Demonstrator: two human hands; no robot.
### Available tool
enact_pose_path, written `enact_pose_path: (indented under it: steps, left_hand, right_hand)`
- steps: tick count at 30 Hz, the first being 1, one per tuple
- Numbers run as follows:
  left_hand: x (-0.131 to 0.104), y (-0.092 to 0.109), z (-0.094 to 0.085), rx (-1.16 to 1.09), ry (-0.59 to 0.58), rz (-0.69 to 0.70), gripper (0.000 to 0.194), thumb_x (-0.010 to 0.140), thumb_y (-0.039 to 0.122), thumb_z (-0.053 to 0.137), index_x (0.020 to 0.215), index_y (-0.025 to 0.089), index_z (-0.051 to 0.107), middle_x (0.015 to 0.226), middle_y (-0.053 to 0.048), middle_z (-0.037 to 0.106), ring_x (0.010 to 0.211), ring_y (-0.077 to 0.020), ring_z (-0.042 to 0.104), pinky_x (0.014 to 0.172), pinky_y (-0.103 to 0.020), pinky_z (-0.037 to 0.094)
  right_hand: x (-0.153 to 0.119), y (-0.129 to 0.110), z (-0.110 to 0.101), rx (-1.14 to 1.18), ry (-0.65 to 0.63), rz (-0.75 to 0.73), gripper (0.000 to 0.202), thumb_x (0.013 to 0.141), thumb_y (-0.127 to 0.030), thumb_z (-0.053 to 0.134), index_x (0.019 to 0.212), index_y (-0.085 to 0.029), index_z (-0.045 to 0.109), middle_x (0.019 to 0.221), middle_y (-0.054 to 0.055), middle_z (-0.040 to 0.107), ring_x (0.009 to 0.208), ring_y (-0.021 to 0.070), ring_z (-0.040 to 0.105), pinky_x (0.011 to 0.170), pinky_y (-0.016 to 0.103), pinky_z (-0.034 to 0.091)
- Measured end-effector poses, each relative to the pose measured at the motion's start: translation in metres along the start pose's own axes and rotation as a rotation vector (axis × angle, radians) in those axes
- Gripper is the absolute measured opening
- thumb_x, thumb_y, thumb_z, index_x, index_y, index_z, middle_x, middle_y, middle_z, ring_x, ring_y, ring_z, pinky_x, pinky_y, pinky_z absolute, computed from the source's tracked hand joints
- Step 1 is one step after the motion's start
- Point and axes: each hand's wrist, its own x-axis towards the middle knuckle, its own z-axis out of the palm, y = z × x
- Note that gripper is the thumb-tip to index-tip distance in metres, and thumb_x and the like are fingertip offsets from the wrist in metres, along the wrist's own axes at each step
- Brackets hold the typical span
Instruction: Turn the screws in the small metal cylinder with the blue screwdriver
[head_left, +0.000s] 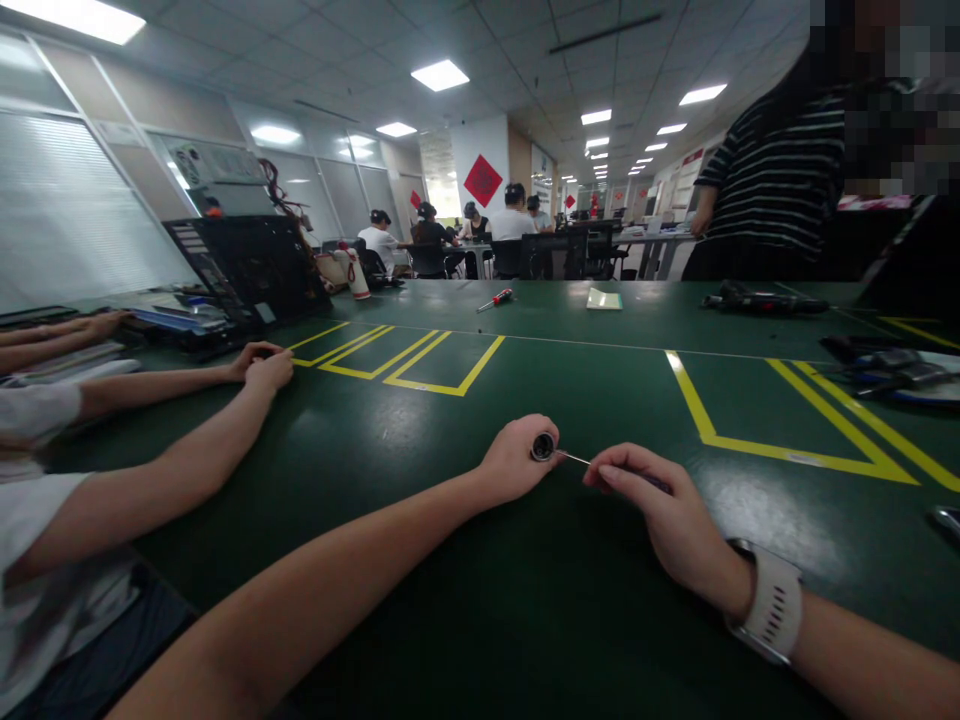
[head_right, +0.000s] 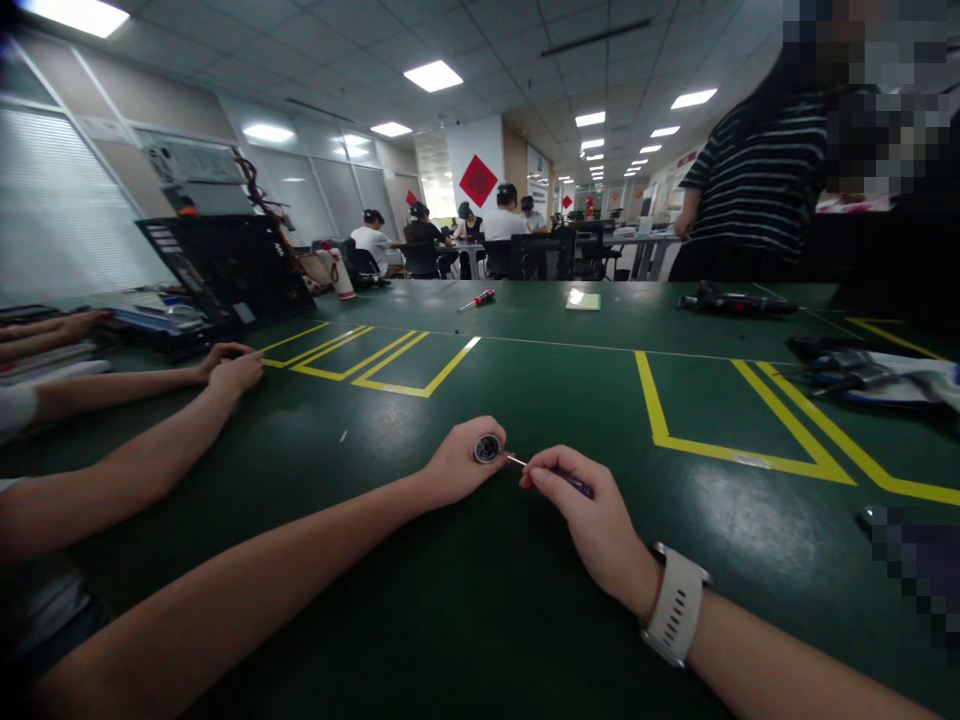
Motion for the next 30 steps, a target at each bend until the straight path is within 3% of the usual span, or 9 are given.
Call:
enact_pose_path:
  steps: [11, 17, 30]
  left_hand:
    - [0.0003, -0.0003, 0.0011, -0.022, 0.011, -0.009, 0.014, 0.072, 0.024, 0.063, 0.071, 0.016, 0.052, 0.070, 0.002, 0.051, 0.066, -0.0120, 0.049, 0.059, -0.024, 0.037]
    - [-0.0001, -0.0002, 0.0008, -0.025, 0.006, 0.016, 0.012, 0.072, 0.022, 0.062, 0.072, 0.016, 0.052, 0.071, 0.002, 0.052, 0.066, -0.0126, 0.049, 0.060, -0.024, 0.038]
    - [-0.0006, -0.0001, 0.0012, -0.026, 0.037, 0.007, 0.014, 0.073, 0.026, 0.062, 0.072, 0.016, 0.052, 0.070, 0.002, 0.051, 0.065, -0.0124, 0.049, 0.060, -0.024, 0.037]
  right_hand:
    - [-0.0026, -0.0030, -0.0008, -0.024, -0.070, -0.003, 0.018, 0.084, -0.033, 0.052, 0.081, -0.021, 0.064, 0.083, 0.003, 0.064, 0.084, 0.0208, 0.057, 0.077, 0.036, 0.041]
    - [-0.0012, -0.0082, 0.0003, -0.077, -0.058, 0.025, 0.018, 0.084, -0.035, 0.052, 0.086, -0.023, 0.065, 0.089, 0.002, 0.065, 0.087, 0.0208, 0.057, 0.077, 0.035, 0.042]
    - [-0.0018, 0.0003, -0.0015, -0.045, 0.027, -0.043, 0.017, 0.081, -0.032, 0.053, 0.076, -0.020, 0.064, 0.077, 0.003, 0.063, 0.079, 0.0202, 0.057, 0.073, 0.035, 0.041]
